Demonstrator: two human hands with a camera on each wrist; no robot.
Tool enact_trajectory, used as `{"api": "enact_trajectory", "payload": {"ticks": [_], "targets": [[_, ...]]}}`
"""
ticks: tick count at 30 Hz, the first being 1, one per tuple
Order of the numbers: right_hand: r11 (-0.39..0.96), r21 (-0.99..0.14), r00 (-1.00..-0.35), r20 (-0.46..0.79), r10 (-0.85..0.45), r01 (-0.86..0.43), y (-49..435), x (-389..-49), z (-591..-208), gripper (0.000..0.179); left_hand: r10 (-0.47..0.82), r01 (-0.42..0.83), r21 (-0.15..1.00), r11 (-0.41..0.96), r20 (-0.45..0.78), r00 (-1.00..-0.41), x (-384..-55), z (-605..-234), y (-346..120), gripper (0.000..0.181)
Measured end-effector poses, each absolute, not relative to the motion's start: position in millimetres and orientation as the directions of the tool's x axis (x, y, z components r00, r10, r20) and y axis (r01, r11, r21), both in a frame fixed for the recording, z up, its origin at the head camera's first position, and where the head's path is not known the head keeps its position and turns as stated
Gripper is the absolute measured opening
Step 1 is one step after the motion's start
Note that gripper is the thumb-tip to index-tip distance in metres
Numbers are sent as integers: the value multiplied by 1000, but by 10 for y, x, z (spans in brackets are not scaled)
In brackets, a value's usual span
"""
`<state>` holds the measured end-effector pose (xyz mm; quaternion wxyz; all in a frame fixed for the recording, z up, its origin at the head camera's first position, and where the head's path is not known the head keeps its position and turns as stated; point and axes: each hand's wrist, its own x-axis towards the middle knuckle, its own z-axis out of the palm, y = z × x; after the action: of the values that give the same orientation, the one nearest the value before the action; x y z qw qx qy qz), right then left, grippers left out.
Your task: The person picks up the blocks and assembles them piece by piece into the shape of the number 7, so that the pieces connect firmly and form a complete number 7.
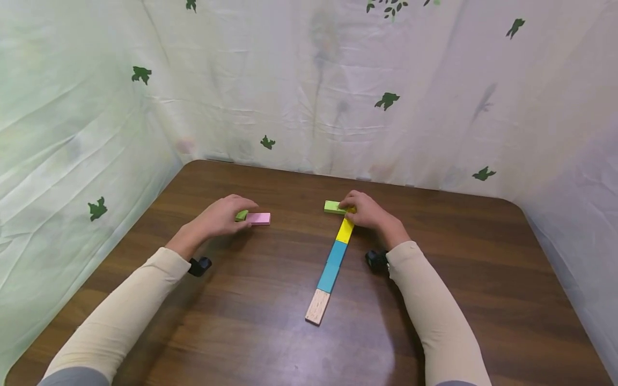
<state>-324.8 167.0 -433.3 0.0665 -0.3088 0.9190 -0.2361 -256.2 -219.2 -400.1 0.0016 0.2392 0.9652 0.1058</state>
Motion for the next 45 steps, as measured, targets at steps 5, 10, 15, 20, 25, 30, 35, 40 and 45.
{"api": "enact_trajectory", "payload": {"ticks": [5, 10, 15, 20, 25, 30, 35, 40, 45], "targets": [[698, -474, -799, 18, -602, -537, 1663, -3241, -4335, 33, 474, 471, 177, 864, 29, -880, -2597, -4045, -2201, 40], [698, -469, -796, 19, -605, -542, 1654, -3242, -4335, 33, 485, 483, 132, 865, 22, -874, -2645, -4077, -2189, 38], [707, -469, -804, 11, -595, -530, 1662, -3235, -4316, 34, 496, 495, 113, 861, 24, -868, -2695, -4091, -2149, 31], [707, -472, -805, 12, -593, -527, 1661, -3230, -4308, 34, 474, 470, 113, 876, -18, -880, -2739, -4097, -2114, 30], [705, -467, -800, 11, -599, -534, 1660, -3227, -4307, 34, 475, 470, 113, 876, -30, -879, -2799, -4117, -2063, 28], [706, -464, -800, 10, -600, -535, 1655, -3227, -4306, 33, 477, 472, 108, 875, -25, -878, -2868, -4134, -1970, 28], [707, -463, -799, 5, -601, -535, 1647, -3220, -4311, 33, 474, 471, 93, 877, -7, -881, -2927, -4145, -1870, 28], [709, -468, -802, 1, -597, -528, 1646, -3218, -4307, 34, 469, 463, 155, 873, -6, -883, -3008, -4176, -1772, 28], [710, -462, -802, 5, -597, -531, 1658, -3224, -4318, 34, 471, 454, 257, 853, -7, -882, -3071, -4212, -1663, 28]]}}
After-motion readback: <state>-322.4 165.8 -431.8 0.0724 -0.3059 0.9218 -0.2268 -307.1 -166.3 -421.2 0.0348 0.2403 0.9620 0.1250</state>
